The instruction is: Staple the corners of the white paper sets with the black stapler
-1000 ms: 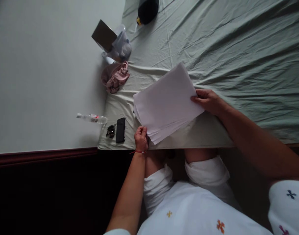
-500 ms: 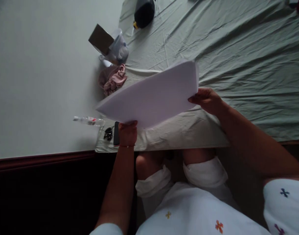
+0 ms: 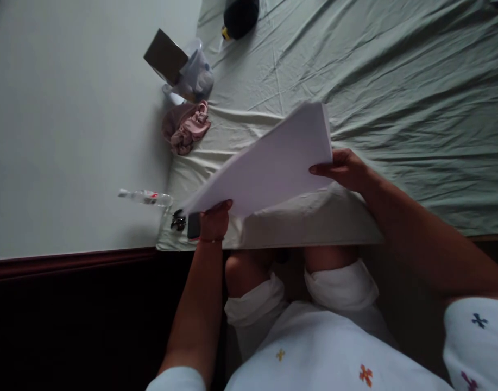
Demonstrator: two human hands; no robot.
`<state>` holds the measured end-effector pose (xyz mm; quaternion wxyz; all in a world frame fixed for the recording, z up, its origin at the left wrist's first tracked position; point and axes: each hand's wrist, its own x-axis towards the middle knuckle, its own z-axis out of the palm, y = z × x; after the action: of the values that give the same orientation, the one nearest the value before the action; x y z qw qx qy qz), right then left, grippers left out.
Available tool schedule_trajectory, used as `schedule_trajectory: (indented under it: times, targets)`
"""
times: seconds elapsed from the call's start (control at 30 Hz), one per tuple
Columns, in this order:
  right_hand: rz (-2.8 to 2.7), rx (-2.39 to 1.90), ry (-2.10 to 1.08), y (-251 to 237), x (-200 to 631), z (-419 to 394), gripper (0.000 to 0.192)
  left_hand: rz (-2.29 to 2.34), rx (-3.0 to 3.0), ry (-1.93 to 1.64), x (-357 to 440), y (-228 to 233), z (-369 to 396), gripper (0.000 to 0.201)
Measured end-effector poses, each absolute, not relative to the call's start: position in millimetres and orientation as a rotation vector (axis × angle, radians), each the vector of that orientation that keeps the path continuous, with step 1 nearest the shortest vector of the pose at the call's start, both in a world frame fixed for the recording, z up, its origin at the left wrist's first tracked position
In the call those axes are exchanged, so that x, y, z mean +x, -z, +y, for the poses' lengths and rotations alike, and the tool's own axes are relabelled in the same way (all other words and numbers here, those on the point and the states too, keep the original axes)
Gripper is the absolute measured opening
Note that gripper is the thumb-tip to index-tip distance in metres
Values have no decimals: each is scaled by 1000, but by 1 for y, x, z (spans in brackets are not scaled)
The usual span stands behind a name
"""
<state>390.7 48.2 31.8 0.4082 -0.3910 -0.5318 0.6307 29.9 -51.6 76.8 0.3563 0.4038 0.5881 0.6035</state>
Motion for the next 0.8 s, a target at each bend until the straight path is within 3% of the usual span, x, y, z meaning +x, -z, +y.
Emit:
schedule_trajectory:
  times: [0.27,0.43,0.8]
  targets:
    - [-1416,-1034,-1694,-34,390,44,50,1497,944,-1429,33,-52,-56,51]
    - [-1373,-961,-1550,-32,392,43,49,1429,942,-1515,34,-74,-60,60]
    - [-1436,-969,-1505,-20,387,46,55,1539,946,-1344,26,-40,-57,36]
